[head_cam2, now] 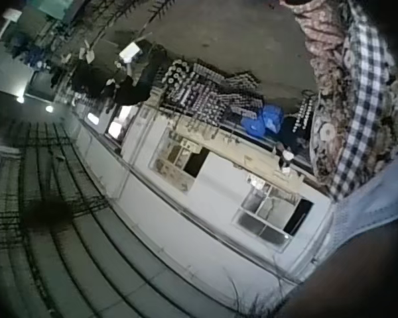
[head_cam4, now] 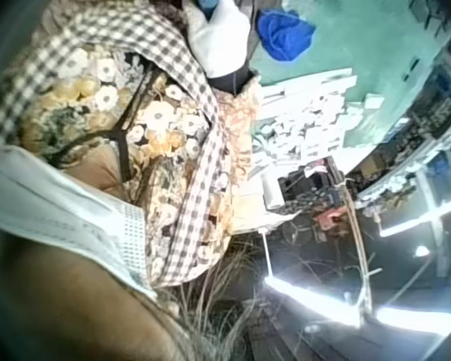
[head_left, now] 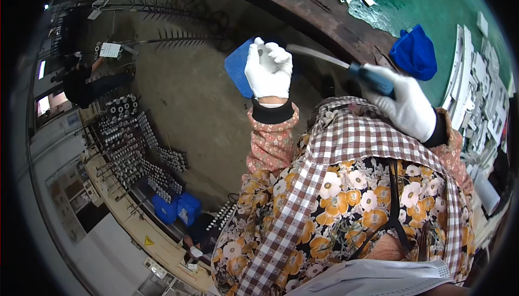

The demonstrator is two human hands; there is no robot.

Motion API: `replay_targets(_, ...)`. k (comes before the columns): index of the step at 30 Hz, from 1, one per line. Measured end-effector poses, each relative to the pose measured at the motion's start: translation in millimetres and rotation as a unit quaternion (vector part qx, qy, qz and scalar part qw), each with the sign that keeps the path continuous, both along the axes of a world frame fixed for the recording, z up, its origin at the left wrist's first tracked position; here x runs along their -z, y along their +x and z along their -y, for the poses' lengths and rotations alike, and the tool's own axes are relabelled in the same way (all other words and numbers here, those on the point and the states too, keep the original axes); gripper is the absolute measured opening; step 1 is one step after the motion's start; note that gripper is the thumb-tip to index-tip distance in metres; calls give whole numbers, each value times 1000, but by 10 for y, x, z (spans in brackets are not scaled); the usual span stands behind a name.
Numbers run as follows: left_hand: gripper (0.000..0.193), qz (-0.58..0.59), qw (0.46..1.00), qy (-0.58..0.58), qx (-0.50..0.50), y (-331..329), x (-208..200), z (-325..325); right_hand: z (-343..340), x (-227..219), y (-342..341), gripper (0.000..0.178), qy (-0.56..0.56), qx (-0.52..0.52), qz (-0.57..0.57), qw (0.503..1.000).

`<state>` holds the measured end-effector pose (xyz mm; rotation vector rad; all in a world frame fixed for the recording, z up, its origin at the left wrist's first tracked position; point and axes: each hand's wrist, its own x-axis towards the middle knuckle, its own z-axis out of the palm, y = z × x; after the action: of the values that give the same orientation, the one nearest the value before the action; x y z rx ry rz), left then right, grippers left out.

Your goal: The recorder is assembling small components at a workbench using an electric screwdriver.

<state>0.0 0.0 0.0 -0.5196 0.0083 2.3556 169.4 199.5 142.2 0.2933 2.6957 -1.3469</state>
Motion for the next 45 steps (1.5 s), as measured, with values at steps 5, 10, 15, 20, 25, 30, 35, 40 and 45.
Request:
replay_targets(5, 19, 32, 980, -158, -113, -167, -179, 160, 399, 251, -38, 26, -3, -28, -16, 999)
replay_targets(10, 14, 44, 997, 7, -64, -239, -66, 303, 465, 270, -55, 20, 23, -27, -21, 999)
replay_targets(15, 21, 44, 971, -209, -105, -193, -210, 71, 524, 299, -33, 18, 30, 10, -21, 999)
replay_targets(20, 45, -176, 966, -189, 18, -203, -189, -59, 467, 248, 81, 20, 26, 57, 27, 998)
replay_targets(25, 60, -258, 924, -278, 45, -156, -258, -254, 401, 213, 234, 22, 4, 120, 35, 992)
replay_targets(30, 53, -263, 881, -382, 89, -67, -416, -389, 467, 36, 339, 21, -4, 173, 60, 983)
replay_targets(35, 34, -75, 953, 73, 284, -278, -165, -559, 591, 114, 480, 22, 5, 236, 56, 970)
replay_targets(40, 34, -192, 897, 24, 396, -79, -93, -1040, 495, 188, 927, 18, 12, 247, 7, 969)
replay_targets(45, 23, -406, 802, -90, 428, 596, -85, -2181, 90, 321, 1420, 25, -56, 354, 91, 929)
